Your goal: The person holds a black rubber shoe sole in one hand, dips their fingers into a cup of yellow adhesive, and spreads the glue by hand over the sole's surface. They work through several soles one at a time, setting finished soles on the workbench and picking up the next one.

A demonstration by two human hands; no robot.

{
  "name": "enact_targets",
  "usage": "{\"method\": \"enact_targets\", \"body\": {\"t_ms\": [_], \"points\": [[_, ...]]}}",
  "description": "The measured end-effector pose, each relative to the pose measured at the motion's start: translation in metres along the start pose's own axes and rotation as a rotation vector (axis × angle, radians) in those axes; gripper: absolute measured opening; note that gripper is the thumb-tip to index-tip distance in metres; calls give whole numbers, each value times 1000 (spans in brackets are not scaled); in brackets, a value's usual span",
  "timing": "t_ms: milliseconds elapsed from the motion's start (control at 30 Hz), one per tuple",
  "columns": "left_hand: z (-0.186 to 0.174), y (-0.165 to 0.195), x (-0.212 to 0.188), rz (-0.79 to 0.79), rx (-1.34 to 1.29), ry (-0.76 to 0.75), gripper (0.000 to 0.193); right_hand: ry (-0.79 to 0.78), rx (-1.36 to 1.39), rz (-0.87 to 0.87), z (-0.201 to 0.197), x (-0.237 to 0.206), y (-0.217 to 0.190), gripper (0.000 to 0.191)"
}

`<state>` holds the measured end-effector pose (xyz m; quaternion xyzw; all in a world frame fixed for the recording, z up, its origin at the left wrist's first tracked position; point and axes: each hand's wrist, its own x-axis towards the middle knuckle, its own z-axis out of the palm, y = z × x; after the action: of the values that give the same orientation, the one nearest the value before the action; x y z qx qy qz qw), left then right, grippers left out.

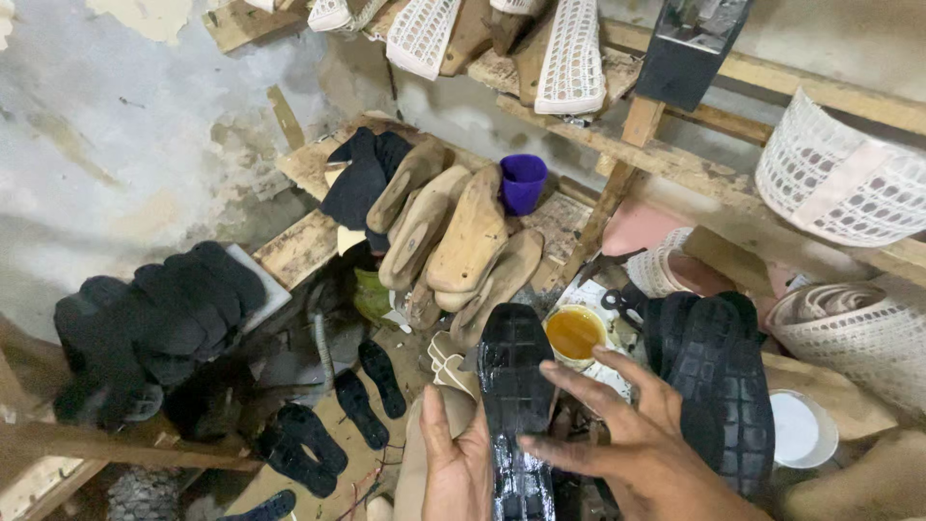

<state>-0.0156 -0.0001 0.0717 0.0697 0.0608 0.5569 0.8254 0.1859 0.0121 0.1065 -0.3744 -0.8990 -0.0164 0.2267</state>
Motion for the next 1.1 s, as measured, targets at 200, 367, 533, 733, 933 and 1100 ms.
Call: {"method": "enact_targets", "body": {"t_ms": [200,367,533,733,933,1100], "points": [[21,22,-8,74,-66,-134,103,43,22,-50,35,-7,-28,65],[21,71,-28,418,-52,542,93,322,33,-108,49,-27,1,44],[-52,140,-63,788,457,830,66,196,80,32,80,-68,105,50],[-201,172,-128,562,355,1203,58,50,103,156,138,-142,195,66],[-317,174,-139,441,369,1256,55,-109,47,422,154,-172,216,72],[-343,187,-112,454,352,1257,51,-206,11,567,156,-174,210,77]]}}
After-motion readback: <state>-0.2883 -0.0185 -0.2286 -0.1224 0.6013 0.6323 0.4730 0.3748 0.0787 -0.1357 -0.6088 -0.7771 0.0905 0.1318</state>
